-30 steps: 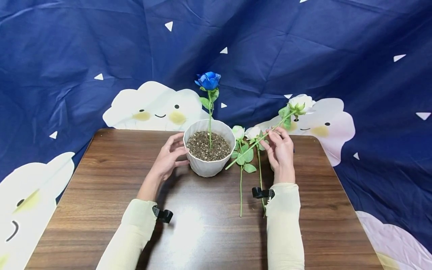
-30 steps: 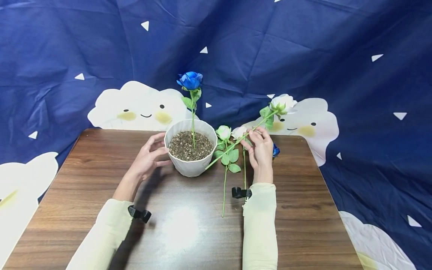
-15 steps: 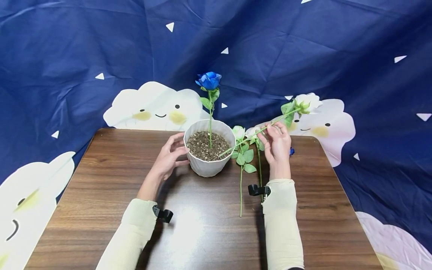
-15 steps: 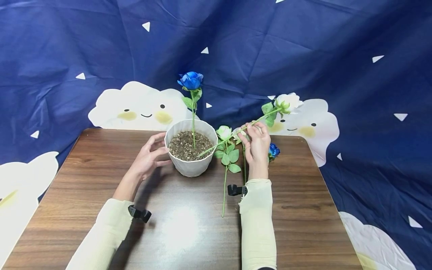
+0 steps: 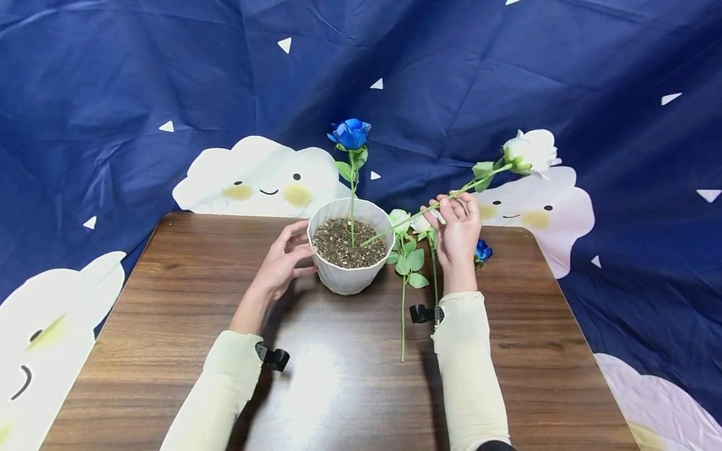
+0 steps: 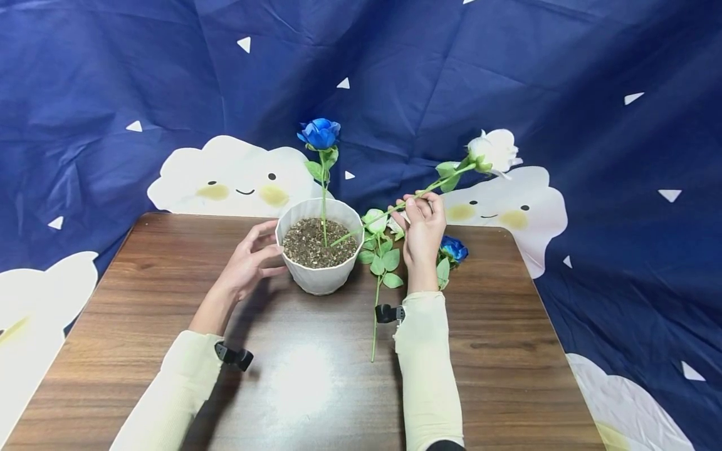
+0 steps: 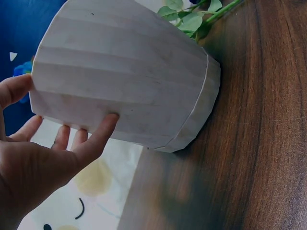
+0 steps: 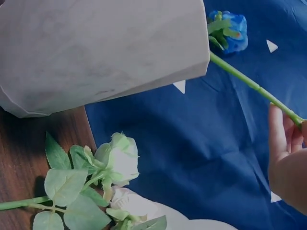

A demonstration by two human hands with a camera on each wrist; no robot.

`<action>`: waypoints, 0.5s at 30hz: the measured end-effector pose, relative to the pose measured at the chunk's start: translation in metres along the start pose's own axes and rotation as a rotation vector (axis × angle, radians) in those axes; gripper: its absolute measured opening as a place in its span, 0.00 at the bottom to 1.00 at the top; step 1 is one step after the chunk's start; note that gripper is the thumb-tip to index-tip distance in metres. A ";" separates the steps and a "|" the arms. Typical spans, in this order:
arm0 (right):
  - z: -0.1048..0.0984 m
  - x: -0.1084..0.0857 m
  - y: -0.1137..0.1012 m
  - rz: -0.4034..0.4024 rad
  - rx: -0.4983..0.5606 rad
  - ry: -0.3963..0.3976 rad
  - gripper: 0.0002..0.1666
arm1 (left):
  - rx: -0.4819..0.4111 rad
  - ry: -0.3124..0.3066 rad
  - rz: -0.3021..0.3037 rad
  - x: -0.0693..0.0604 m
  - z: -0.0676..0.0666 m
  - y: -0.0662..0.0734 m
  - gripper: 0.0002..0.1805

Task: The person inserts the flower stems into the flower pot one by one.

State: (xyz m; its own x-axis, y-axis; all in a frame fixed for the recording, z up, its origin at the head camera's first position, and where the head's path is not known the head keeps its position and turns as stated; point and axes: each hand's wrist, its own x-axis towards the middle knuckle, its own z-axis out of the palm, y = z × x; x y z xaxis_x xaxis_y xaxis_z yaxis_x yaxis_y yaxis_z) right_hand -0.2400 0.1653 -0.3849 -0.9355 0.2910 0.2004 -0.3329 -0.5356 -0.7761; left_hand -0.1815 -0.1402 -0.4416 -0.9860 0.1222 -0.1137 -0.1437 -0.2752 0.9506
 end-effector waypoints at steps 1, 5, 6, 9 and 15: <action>0.002 0.000 0.000 -0.010 -0.019 -0.009 0.11 | 0.001 0.000 0.001 0.000 0.000 0.000 0.36; 0.010 0.001 0.001 -0.037 -0.064 -0.037 0.11 | 0.002 -0.002 0.002 0.000 0.000 0.000 0.36; 0.012 0.001 0.002 -0.042 -0.079 -0.042 0.11 | 0.002 -0.002 0.002 0.000 0.000 0.000 0.36; 0.017 0.001 0.003 -0.054 -0.113 -0.049 0.11 | 0.001 -0.004 0.005 0.000 0.000 0.000 0.36; 0.025 0.004 0.007 -0.075 -0.169 -0.064 0.11 | 0.000 -0.006 0.009 -0.001 0.000 -0.001 0.37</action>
State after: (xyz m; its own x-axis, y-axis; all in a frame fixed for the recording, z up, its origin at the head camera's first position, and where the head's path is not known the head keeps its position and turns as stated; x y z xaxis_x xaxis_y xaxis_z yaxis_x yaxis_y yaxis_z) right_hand -0.2485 0.1433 -0.3747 -0.9161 0.2710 0.2954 -0.3827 -0.3717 -0.8458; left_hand -0.1807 -0.1405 -0.4424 -0.9866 0.1258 -0.1038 -0.1353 -0.2759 0.9516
